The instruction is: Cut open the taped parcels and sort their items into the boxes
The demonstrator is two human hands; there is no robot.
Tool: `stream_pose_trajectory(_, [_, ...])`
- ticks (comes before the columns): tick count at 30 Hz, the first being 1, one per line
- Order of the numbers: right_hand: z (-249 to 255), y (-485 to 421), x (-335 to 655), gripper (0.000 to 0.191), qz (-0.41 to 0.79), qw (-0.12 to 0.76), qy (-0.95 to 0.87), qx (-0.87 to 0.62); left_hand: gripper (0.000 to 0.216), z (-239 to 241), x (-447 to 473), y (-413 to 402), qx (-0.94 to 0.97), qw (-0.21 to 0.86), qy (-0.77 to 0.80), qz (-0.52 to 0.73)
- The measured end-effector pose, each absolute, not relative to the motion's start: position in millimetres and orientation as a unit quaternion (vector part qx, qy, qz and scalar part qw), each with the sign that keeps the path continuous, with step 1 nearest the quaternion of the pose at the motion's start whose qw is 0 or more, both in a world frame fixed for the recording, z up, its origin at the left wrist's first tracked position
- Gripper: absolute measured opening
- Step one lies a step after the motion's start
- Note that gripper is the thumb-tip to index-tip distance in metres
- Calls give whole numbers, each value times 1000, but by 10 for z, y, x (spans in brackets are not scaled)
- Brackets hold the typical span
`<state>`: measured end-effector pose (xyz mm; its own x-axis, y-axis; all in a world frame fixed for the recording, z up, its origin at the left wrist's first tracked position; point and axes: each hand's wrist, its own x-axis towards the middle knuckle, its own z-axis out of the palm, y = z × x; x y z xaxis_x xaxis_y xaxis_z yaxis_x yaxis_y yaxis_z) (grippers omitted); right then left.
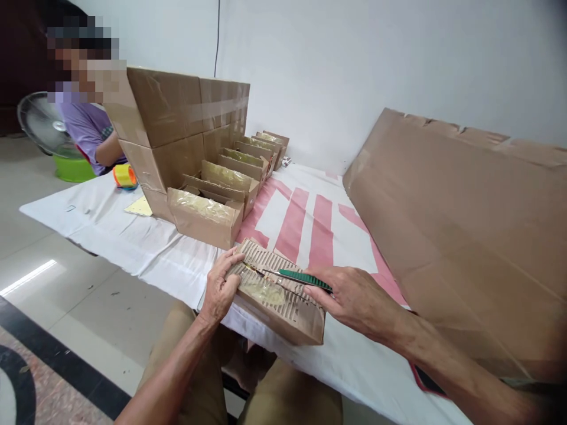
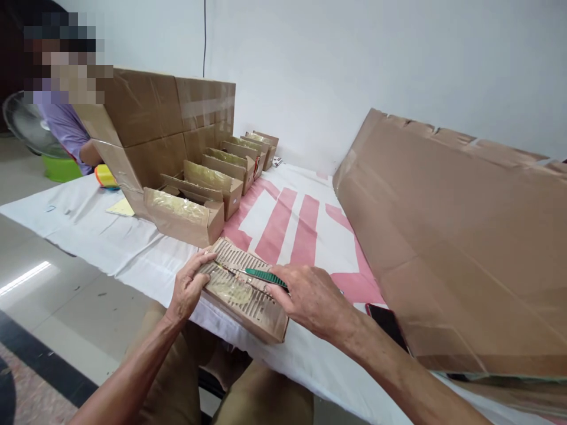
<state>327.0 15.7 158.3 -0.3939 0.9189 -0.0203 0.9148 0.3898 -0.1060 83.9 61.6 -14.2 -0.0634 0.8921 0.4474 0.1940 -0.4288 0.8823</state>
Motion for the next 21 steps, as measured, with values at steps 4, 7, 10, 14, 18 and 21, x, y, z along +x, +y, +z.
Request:
stream_pose_trajectory(4, [1544, 126, 3321, 26, 50, 13, -825, -562, 47, -152, 863, 618, 600, 299, 466, 578])
stream_pose_trajectory(7, [1541, 60, 3291, 26, 46, -7, -824, -564, 47, -180, 897, 610, 595, 289, 468, 586])
stream_pose_trajectory(10, [1586, 1, 3235, 22, 17, -71, -819, -569, 47, -189, 917, 603, 594, 282, 472, 587])
stream_pose_trajectory(14, [1788, -50, 3316, 14, -18, -164, -792, -588, 46, -184, 924, 605, 594, 283, 473, 587])
stream_pose_trajectory(18, [2013, -95, 3464, 15, 5, -163, -787, -595, 45, -185, 924, 617, 594, 283, 472, 587])
stream_pose_trajectory(21, [1992, -100, 3400, 21, 12, -75, -798, -598, 45, -176, 917, 620, 598, 287, 464, 587])
